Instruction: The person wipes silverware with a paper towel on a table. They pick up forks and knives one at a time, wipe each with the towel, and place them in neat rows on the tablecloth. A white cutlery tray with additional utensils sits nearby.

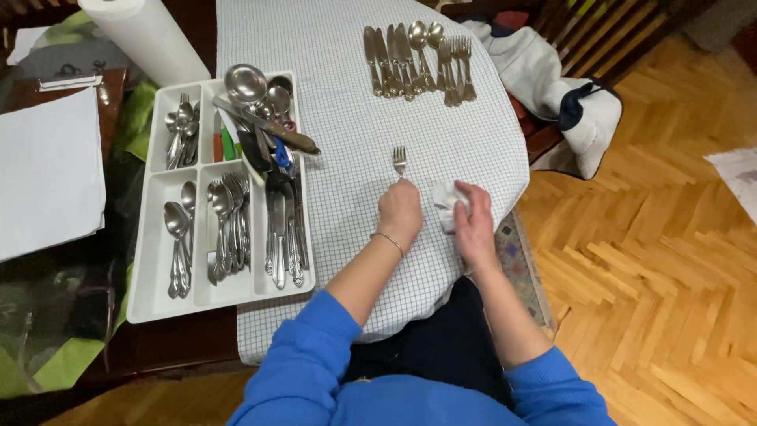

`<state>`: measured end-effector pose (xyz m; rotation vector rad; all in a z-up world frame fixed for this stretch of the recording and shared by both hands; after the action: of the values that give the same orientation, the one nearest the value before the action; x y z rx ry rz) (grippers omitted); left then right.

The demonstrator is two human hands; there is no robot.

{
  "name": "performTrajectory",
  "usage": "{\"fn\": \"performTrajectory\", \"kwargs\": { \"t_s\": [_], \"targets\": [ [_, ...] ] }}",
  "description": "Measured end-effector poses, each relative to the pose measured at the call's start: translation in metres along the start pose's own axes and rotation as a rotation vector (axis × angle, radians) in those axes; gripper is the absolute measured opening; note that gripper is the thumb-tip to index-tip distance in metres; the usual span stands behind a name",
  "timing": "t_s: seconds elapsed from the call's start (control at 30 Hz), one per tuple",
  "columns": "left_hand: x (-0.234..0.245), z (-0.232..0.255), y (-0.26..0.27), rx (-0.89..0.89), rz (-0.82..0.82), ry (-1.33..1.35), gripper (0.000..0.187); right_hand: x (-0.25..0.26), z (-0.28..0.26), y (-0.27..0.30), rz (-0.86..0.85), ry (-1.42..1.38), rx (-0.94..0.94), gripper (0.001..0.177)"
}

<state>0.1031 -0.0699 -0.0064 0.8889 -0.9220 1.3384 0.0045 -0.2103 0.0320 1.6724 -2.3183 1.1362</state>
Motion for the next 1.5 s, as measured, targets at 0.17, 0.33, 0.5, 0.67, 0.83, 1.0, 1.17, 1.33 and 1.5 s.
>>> {"fn": "performTrajectory", "kwargs": {
  "t_s": [0.17,0.33,0.5,0.67,0.83,1.0,1.17,1.33,1.5],
  "targets": [
    [0.008,-0.027,0.005,0.034,0.304,0.0,0.008,-0.025,-0.01,0.024,-0.305,0.272,0.118,0.053],
    [0.032,-0.056,0.015,0.152,0.023,0.32,0.017,-0.034,0.004,0.036,-0.471,0.486,0.144,0.058],
    [0.054,-0.056,0.036,0.173,-0.191,0.954,0.022,-0.025,0.029,0.03,-0.259,0.366,0.124,0.039],
    [0.086,-0.03,0.075,0.164,-0.262,1.204,0.027,-0.036,0.045,-0.015,0.212,-0.711,-0.326,0.031],
    [0.107,-0.011,0.077,0.075,-0.193,1.143,0.03,-0.04,-0.063,-0.076,0.283,-1.244,-0.179,0.028],
    [0.131,-0.006,0.08,-0.021,-0.12,1.091,0.025,-0.063,-0.063,-0.09,-0.004,-1.034,-0.401,0.026],
    [0.144,-0.009,0.086,-0.003,-0.083,1.055,0.025,-0.064,-0.064,-0.101,0.002,-0.86,-0.345,0.027],
    [0.144,-0.013,0.087,0.019,-0.098,1.074,0.026,-0.058,-0.072,-0.118,0.057,-0.78,-0.202,0.027],
    [0.144,-0.016,0.091,0.037,-0.123,1.092,0.028,-0.046,-0.071,-0.127,0.136,-0.659,-0.049,0.022]
  ]
}}
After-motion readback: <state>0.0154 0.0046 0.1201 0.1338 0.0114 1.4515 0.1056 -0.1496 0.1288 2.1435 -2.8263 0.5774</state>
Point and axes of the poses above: each hand's wrist, its own y-axis away from the middle knuckle, its own x-axis out of the back of the hand, z = x × y, the point moved 10 cm from there along -y, towards the middle knuckle, and after that the axes turned 14 degrees about x, right-handed, at the moved point
